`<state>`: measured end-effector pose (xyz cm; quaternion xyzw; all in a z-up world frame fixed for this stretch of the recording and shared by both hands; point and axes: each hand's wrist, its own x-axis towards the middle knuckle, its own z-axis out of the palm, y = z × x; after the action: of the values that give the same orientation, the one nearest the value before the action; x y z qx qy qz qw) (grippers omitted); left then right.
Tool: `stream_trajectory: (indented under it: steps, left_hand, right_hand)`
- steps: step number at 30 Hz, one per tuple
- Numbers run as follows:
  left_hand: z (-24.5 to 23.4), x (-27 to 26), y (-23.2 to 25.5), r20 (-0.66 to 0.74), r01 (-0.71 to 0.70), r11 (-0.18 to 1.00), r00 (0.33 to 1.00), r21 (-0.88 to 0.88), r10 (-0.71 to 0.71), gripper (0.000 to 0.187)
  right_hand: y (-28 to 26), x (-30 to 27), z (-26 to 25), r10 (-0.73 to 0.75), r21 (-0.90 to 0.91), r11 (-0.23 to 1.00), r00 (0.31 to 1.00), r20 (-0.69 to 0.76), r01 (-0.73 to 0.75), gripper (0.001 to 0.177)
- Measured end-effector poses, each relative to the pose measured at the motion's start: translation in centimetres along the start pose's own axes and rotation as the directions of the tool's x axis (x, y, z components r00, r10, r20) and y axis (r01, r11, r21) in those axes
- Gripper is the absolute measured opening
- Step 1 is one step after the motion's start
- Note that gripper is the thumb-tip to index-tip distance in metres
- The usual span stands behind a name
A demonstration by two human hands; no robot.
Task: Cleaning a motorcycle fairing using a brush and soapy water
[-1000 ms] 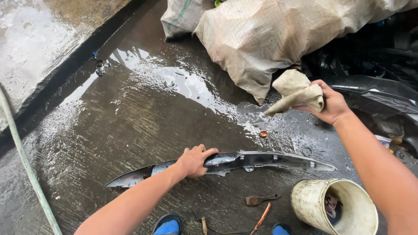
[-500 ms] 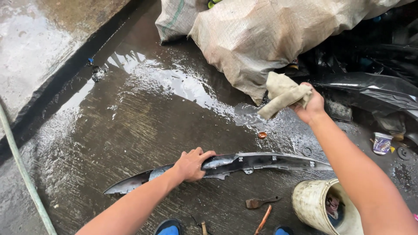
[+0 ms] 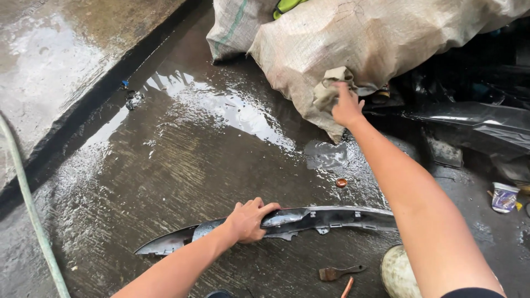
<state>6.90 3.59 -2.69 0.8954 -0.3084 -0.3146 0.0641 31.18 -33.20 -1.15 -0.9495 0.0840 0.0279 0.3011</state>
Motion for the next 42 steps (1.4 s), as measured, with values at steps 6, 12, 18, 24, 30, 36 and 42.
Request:
stream_trajectory:
  steps: [6,12,18,24,30,36,42]
  left_hand:
    - [0.7,-0.2,-0.4,-0.167,-0.104,0.990,0.982,-0.100,0.087,0.073]
    - [0.5,-0.2,-0.3,-0.142,-0.090,0.993,0.987,-0.081,0.078,0.075]
    - [-0.2,0.9,-0.7,-0.038,0.010,0.999,0.999,-0.040,-0.012,0.072]
    - [2.3,4.9,-4.7,-0.092,-0.028,0.992,0.996,-0.127,0.017,0.066]
    - [1.3,5.3,-4.2,-0.054,0.151,0.983,0.986,-0.109,-0.157,0.076]
    - [1.6,6.0,-5.0,-0.146,0.096,0.967,0.980,-0.235,-0.133,0.066]
    - [2.7,7.5,-4.5,-0.158,0.032,0.919,0.982,-0.392,-0.101,0.051]
  right_hand:
    - [-1.7,-3.0,-2.4,-0.232,-0.084,0.973,0.916,-0.327,0.216,0.045]
    - [0.1,-2.0,-1.5,-0.187,-0.113,0.982,0.898,-0.398,0.154,0.051]
    - [3.0,-3.8,-5.8,-0.052,-0.178,0.984,0.993,-0.106,0.032,0.041]
    - [-1.1,-27.7,-7.5,0.061,-0.372,0.915,0.853,0.518,0.160,0.041]
    - [13.0,-45.1,10.5,-0.133,-0.264,0.802,0.590,0.797,0.537,0.039]
    - [14.2,-48.9,15.2,-0.403,-0.304,0.660,0.666,0.628,0.687,0.029]
    - [16.1,-47.3,14.4,-0.523,-0.406,0.519,0.655,0.546,0.752,0.013]
